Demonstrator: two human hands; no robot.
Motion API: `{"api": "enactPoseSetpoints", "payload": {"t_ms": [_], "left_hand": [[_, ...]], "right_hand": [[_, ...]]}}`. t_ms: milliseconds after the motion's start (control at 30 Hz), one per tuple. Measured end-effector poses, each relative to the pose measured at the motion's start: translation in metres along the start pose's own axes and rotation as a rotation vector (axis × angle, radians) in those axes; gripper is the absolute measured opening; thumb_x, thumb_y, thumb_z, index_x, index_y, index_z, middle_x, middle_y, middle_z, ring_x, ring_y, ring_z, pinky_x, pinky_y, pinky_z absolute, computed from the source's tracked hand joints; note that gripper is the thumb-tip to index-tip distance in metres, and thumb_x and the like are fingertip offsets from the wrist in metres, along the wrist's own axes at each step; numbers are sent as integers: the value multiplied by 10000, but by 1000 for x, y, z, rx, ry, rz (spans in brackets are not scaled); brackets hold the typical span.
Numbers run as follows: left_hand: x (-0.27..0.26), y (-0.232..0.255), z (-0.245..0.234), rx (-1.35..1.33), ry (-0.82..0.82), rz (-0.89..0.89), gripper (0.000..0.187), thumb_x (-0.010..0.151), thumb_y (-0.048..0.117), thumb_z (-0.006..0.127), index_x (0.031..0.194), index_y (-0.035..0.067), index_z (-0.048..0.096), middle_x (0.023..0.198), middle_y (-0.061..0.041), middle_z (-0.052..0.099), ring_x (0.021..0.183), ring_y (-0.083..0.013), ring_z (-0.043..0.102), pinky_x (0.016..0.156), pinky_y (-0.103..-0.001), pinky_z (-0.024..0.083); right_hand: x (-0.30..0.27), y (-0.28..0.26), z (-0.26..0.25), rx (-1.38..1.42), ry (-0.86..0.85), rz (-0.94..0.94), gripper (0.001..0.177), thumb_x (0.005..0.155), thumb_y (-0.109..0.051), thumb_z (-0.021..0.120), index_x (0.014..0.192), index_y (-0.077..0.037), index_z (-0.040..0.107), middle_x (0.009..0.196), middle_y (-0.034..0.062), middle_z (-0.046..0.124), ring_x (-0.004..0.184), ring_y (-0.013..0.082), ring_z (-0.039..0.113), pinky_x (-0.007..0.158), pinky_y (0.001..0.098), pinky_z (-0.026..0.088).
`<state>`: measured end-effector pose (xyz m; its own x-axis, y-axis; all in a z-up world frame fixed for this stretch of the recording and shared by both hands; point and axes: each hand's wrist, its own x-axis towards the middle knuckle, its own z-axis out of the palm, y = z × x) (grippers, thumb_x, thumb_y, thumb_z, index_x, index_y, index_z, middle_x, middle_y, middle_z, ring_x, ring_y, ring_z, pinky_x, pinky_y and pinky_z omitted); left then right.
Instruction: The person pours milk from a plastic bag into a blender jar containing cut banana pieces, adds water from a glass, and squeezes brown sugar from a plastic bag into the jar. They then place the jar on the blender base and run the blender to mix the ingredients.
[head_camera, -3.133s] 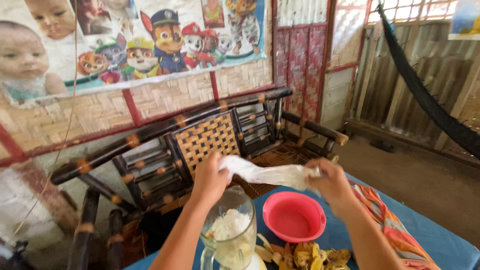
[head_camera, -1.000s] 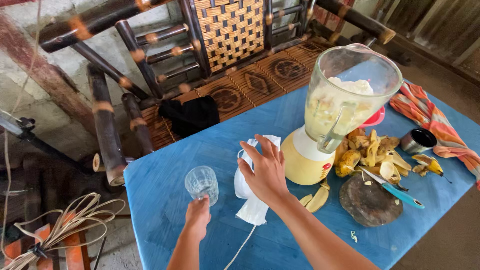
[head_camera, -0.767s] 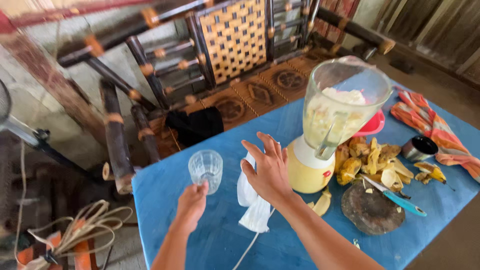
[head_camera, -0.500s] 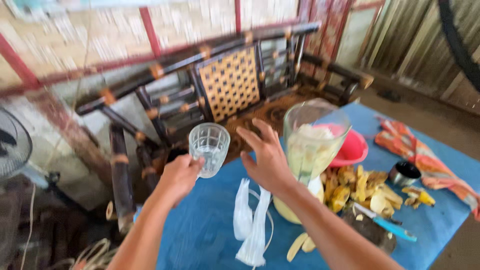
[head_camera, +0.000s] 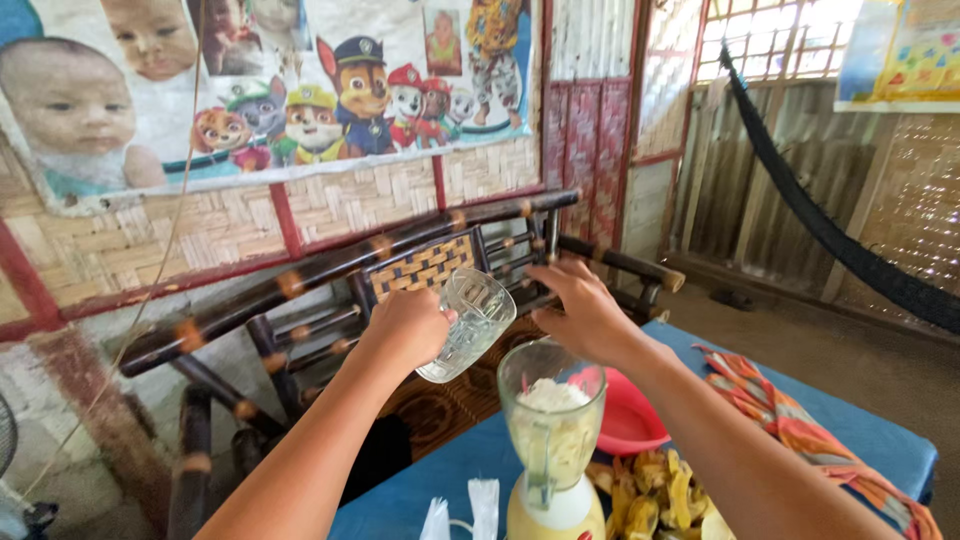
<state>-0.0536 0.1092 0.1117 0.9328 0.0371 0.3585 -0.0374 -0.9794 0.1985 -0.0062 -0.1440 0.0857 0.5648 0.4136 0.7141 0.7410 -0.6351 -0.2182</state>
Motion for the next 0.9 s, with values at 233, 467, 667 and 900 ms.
{"api": "enactPoseSetpoints", "payload": {"t_ms": [233,467,667,900], "left_hand": [[24,29,8,44,-51,70,409,960,393,641,1022,5,754,1026,-257,722,986,-435,705,902,-502,566],[29,46,23,109,-43,173,387,965,364,653,971,-8,757,977,-241,740,963,-419,715,889,-492,572],[33,55,32,184,-86,156,375,974,352,652,995,-10,746,977,-242,731,968,-413,719,875,-484,581],[30,59,38,154,-80,152,302,938,272,669,973,-17,750,999,-239,728,984,-394,721,874,-460,591]], "right_hand": [[-22,31,5,138,-139,238,615,803,-100,653,1411,-111,557,1371,163,552,1276,353,551,1078,393,440],[-35,46,15,149,-127,226,636,785,-59,631,1416,-108,562,1360,162,574,1284,350,552,1084,391,434],[-45,54,7,112,-157,235,616,793,-59,637,1404,-85,564,1373,172,562,1312,352,527,1116,397,409],[-53,54,1,94,-220,316,626,817,-47,605,1436,-117,541,1432,149,523,1368,343,477,1150,413,387]]}}
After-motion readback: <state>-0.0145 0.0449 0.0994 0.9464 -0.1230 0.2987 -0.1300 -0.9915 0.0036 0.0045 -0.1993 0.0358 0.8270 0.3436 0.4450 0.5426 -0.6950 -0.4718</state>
